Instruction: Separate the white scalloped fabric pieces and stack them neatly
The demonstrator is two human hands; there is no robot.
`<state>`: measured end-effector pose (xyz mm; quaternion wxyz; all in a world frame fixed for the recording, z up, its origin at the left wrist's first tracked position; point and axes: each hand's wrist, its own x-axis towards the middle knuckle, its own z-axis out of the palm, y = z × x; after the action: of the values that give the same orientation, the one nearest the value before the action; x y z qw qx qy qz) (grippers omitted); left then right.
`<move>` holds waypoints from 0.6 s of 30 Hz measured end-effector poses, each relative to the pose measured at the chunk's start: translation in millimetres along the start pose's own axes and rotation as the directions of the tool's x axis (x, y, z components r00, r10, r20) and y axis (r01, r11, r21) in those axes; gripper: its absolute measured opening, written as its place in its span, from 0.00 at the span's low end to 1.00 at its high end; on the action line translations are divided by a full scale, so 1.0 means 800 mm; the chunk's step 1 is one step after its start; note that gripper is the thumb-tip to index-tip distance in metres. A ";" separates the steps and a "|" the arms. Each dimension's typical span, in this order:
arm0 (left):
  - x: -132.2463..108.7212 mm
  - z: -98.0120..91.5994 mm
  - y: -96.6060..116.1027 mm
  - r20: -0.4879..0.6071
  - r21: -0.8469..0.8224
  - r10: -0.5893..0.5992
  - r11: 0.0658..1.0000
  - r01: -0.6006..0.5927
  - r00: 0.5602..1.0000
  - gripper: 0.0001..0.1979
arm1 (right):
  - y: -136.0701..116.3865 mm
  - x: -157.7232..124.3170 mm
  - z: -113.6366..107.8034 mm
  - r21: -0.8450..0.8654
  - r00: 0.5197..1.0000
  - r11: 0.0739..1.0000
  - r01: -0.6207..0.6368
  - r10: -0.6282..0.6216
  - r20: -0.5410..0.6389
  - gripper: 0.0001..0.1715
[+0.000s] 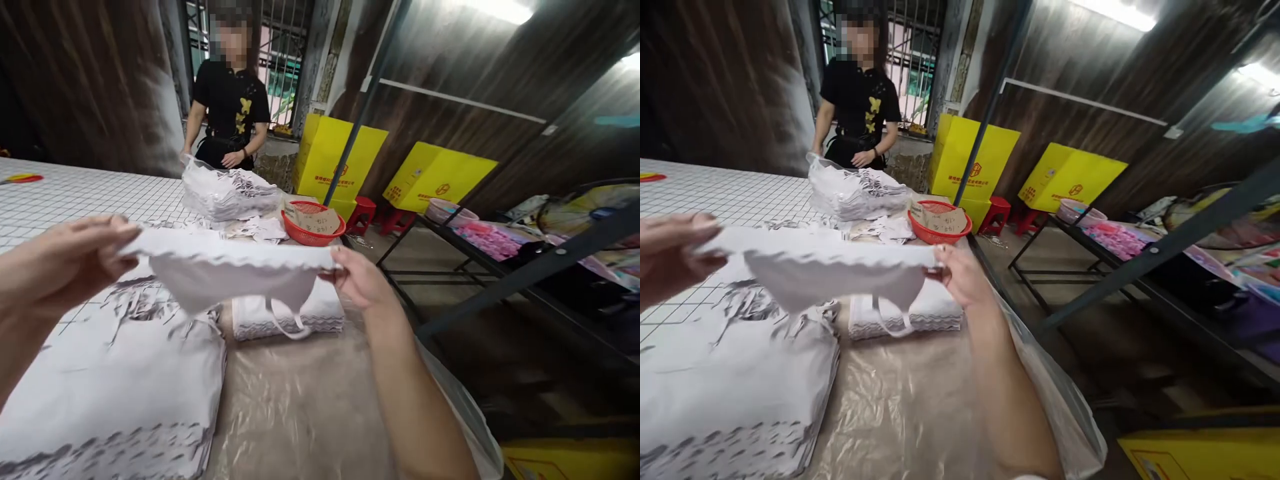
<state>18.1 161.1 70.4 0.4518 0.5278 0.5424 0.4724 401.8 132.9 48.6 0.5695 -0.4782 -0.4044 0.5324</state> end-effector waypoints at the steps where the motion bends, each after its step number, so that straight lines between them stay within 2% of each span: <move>1: 0.026 0.026 0.023 0.046 -0.070 0.015 0.998 -0.012 0.999 0.18 | -0.015 0.027 -0.006 0.009 0.999 0.999 0.032 -0.031 -0.033 0.06; 3: 0.074 0.079 0.060 0.033 -0.189 0.114 0.976 -0.105 0.993 0.16 | -0.037 0.079 -0.019 0.031 0.992 0.994 0.104 -0.101 -0.077 0.07; 5: 0.116 0.127 0.076 -0.034 -0.285 0.103 0.952 -0.108 0.994 0.13 | -0.044 0.126 -0.035 0.056 0.982 0.987 0.150 -0.142 -0.126 0.07; 6: 0.135 0.149 0.073 -0.058 -0.315 0.057 0.946 -0.072 0.997 0.11 | -0.041 0.146 -0.043 0.063 0.978 0.988 0.141 -0.129 -0.163 0.07; 8: 0.168 0.188 0.048 -0.074 -0.324 -0.075 0.945 0.047 0.994 0.09 | -0.019 0.181 -0.059 0.059 0.968 0.997 0.049 -0.033 -0.248 0.06; 10: 0.194 0.220 0.005 -0.069 -0.286 -0.189 0.945 0.162 0.980 0.10 | 0.018 0.206 -0.075 0.046 0.942 0.995 -0.089 0.099 -0.321 0.06; 12: 0.211 0.245 -0.041 -0.063 -0.250 -0.275 0.935 0.252 0.959 0.12 | 0.056 0.223 -0.089 0.040 0.912 0.979 -0.201 0.202 -0.358 0.06; 14: 0.222 0.261 -0.073 -0.062 -0.232 -0.327 0.923 0.305 0.943 0.13 | 0.084 0.234 -0.100 0.044 0.896 0.966 -0.255 0.253 -0.365 0.07; 16: 0.227 0.267 -0.085 -0.053 -0.233 -0.336 0.920 0.315 0.940 0.14 | 0.095 0.239 -0.107 0.057 0.892 0.962 -0.265 0.268 -0.364 0.08; 18: 0.226 0.264 -0.079 -0.027 -0.246 -0.313 0.923 0.297 0.950 0.13 | 0.090 0.237 -0.114 0.072 0.904 0.969 -0.238 0.248 -0.349 0.07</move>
<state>211.4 349.8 -21.0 0.5621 0.3630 0.5713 0.4753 494.3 309.5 -50.3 0.5688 -0.6051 -0.2248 0.5097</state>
